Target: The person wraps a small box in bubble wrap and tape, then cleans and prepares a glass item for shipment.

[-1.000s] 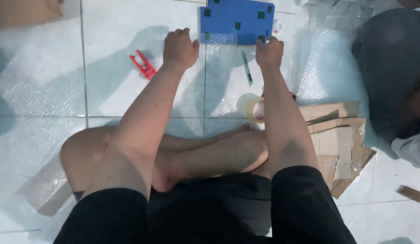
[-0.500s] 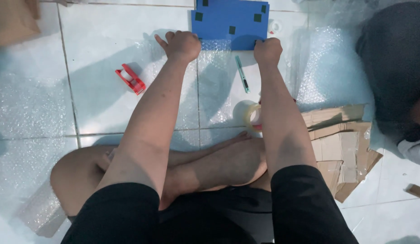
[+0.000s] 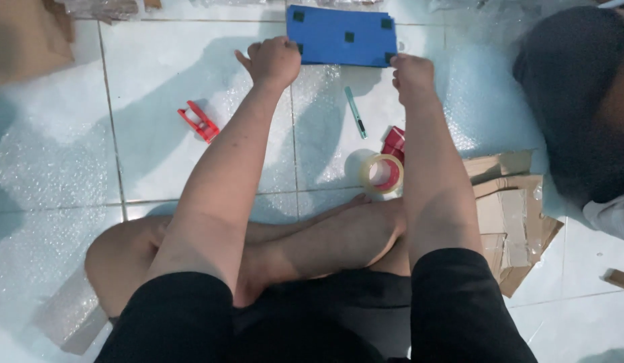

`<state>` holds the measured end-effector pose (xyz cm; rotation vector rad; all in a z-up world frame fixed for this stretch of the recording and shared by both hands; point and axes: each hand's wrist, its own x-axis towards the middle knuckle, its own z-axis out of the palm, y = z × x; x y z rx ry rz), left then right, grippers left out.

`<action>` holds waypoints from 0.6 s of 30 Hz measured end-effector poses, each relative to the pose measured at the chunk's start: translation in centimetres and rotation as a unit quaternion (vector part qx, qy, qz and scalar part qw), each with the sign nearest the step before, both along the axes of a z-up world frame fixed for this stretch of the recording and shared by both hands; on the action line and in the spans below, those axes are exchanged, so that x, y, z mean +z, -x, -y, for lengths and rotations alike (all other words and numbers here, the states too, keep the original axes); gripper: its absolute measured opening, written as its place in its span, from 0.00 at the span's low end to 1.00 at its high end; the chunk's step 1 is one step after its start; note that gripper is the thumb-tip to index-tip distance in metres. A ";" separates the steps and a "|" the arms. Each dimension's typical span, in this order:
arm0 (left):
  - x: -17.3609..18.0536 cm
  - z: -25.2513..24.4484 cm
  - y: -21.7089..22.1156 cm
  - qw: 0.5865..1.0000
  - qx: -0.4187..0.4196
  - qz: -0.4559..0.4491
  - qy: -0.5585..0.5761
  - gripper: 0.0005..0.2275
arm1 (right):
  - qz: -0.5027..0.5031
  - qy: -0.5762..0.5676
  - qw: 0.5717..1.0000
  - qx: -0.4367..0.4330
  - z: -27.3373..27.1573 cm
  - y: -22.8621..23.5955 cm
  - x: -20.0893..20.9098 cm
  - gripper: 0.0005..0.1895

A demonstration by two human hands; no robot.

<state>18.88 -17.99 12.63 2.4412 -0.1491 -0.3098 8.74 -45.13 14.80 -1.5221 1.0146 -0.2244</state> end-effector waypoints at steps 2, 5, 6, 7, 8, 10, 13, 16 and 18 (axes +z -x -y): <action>2.1 -0.9 1.6 0.998 -0.003 0.055 0.018 0.19 | 0.030 -0.020 0.999 0.001 -0.5 1.4 2.1 0.10; 4.7 -3.6 4.5 0.983 -0.037 0.168 0.065 0.18 | 0.092 -0.080 0.993 0.013 -1.6 4.2 5.5 0.06; 5.3 -4.8 5.8 0.969 -0.066 0.218 0.092 0.19 | 0.115 -0.121 0.986 0.024 -2.2 5.5 6.4 0.05; 6.2 -6.5 7.9 0.969 -0.065 0.222 0.092 0.19 | 0.118 -0.120 0.985 0.025 -4.1 7.3 8.6 0.05; 7.0 -8.2 10.1 0.975 -0.062 0.149 0.155 0.25 | 0.133 -0.126 0.983 0.023 -6.1 9.3 10.9 0.05; 7.0 -11.0 14.2 0.972 -0.056 0.079 0.216 0.32 | 0.151 -0.133 0.979 0.025 -9.3 12.7 13.7 0.07; 5.2 -13.8 19.5 0.967 -0.012 -0.099 0.233 0.41 | 0.148 -0.141 0.978 0.051 -13.0 16.5 15.6 0.04; 7.4 -15.0 24.0 0.955 0.019 -0.157 0.252 0.54 | 0.111 -0.077 0.987 0.092 -16.0 18.4 15.6 0.06; 11.3 -15.3 26.6 0.975 -0.051 -0.065 0.206 0.61 | 0.098 -0.036 0.985 0.140 -16.3 19.0 14.4 0.09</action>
